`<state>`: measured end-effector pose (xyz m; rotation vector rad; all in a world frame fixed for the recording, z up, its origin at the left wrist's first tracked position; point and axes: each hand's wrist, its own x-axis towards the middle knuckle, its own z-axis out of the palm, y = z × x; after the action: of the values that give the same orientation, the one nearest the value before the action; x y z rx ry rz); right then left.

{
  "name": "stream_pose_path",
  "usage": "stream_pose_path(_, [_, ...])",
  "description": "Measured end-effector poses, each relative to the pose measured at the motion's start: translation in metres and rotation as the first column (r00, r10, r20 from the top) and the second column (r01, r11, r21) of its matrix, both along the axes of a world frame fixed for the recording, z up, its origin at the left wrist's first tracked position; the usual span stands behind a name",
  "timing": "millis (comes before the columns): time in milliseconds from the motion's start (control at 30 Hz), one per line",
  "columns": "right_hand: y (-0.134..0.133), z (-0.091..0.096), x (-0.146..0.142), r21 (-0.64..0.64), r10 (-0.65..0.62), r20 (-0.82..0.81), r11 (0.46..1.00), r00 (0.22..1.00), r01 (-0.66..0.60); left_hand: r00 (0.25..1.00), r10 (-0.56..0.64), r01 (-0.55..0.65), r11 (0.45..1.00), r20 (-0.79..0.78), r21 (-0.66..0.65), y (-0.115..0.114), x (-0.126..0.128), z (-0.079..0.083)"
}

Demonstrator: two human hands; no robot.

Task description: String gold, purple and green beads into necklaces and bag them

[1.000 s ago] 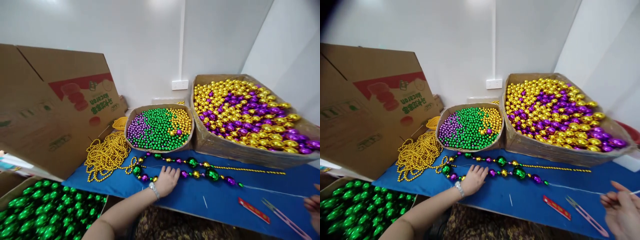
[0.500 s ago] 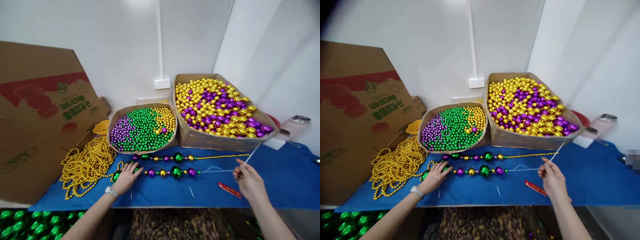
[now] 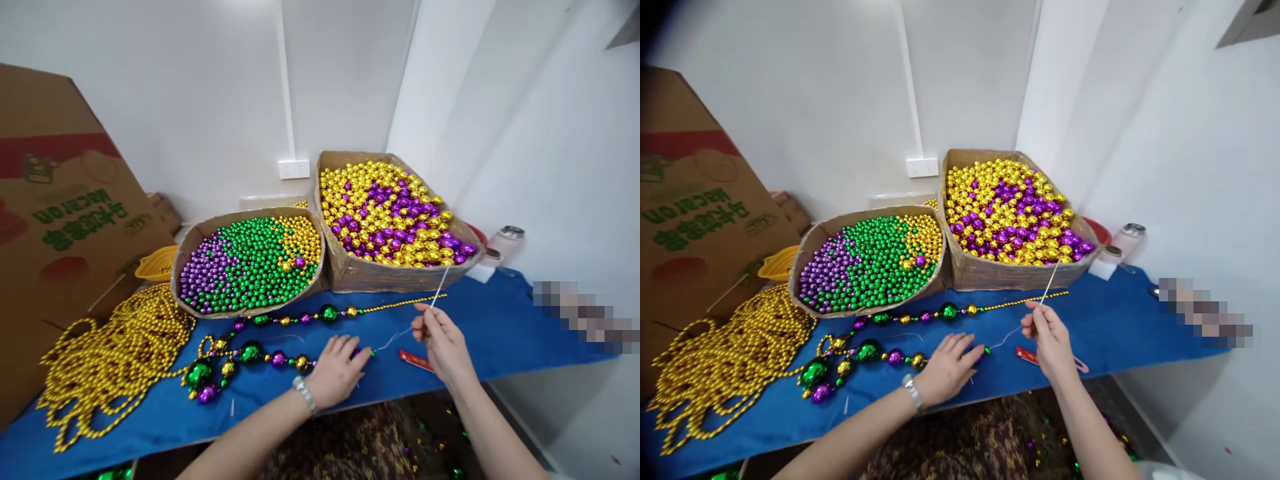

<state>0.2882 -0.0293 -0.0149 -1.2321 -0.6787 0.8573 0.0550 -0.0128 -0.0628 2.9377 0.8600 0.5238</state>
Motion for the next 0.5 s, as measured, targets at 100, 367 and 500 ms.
stream_pose_path(100, [-0.003,0.006,0.002,0.003,0.002,0.024,1.0,1.0,-0.002,0.99,-0.064,0.067,0.998,-0.124,0.021,0.006,0.033,-0.005])
stream_pose_path(367, [-0.003,0.013,0.058,0.065,-0.25,0.022,0.967,0.968,0.248,0.958,-0.079,0.088,0.996,-0.277,0.021,0.02,0.037,0.002])
stream_pose_path(500, [0.001,0.022,0.071,0.074,-0.322,0.021,0.945,0.946,0.32,0.963,-0.05,0.069,0.995,-0.264,0.066,0.013,0.041,-0.003])
